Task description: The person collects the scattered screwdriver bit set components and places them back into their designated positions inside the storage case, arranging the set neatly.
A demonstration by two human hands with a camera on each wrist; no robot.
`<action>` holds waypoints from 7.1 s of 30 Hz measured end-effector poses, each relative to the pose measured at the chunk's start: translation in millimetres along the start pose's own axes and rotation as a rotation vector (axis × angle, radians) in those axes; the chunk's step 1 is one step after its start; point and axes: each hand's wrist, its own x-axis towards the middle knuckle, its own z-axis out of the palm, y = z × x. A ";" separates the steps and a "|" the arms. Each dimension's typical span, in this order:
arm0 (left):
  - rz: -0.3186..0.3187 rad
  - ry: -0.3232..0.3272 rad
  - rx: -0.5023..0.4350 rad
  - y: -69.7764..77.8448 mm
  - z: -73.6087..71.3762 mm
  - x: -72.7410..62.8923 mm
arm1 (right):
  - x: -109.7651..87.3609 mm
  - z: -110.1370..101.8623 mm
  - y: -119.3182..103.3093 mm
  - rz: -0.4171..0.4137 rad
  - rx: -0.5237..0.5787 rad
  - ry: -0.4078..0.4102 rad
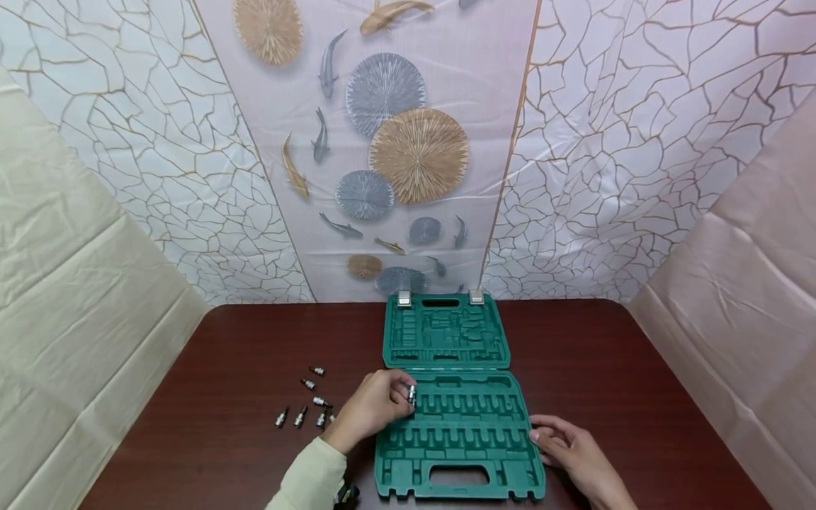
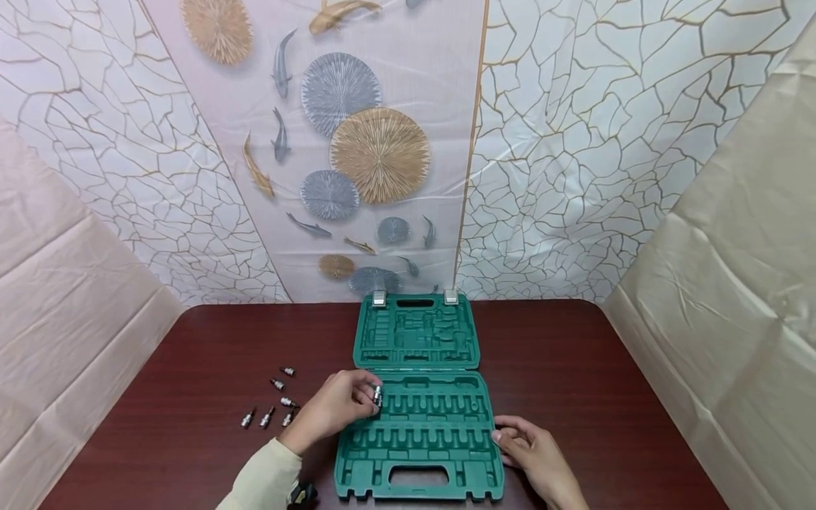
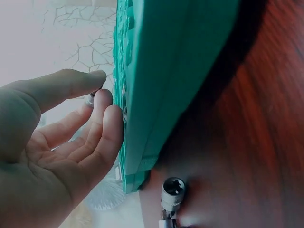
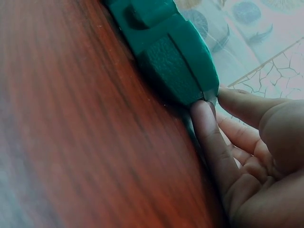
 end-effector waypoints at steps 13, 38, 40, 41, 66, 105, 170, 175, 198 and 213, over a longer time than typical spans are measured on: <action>0.024 0.105 0.132 10.6 16.6 3.2 | 1.0 1.3 -3.0 0.036 -0.010 0.008; 0.047 0.148 0.240 16.5 29.2 9.6 | 0.9 2.2 -4.2 0.027 -0.020 0.011; 0.045 0.146 0.238 15.6 27.6 10.0 | 0.8 2.7 -3.7 0.019 -0.022 0.007; 0.043 0.147 0.239 15.1 26.8 10.3 | 0.8 3.1 -3.3 0.018 -0.021 0.007; -0.059 0.085 0.112 5.0 19.8 19.2 | 1.1 3.9 -0.3 0.006 -0.019 0.020; -0.056 -0.033 -0.090 16.1 -16.0 14.8 | 2.2 -1.4 0.7 0.020 -0.006 -0.018; -0.285 0.331 0.412 -43.8 -46.9 -53.1 | 0.1 6.1 -0.7 -0.005 -0.024 0.041; -0.279 0.314 0.435 -47.2 -43.6 -49.3 | 0.4 5.4 0.7 -0.002 -0.027 0.046; -0.132 0.308 0.142 -55.5 -46.2 -45.0 | -4.4 5.1 -0.1 0.005 -0.019 0.049; -0.034 0.364 -0.002 -42.7 -45.4 -48.2 | -1.5 3.2 0.4 0.001 -0.026 0.038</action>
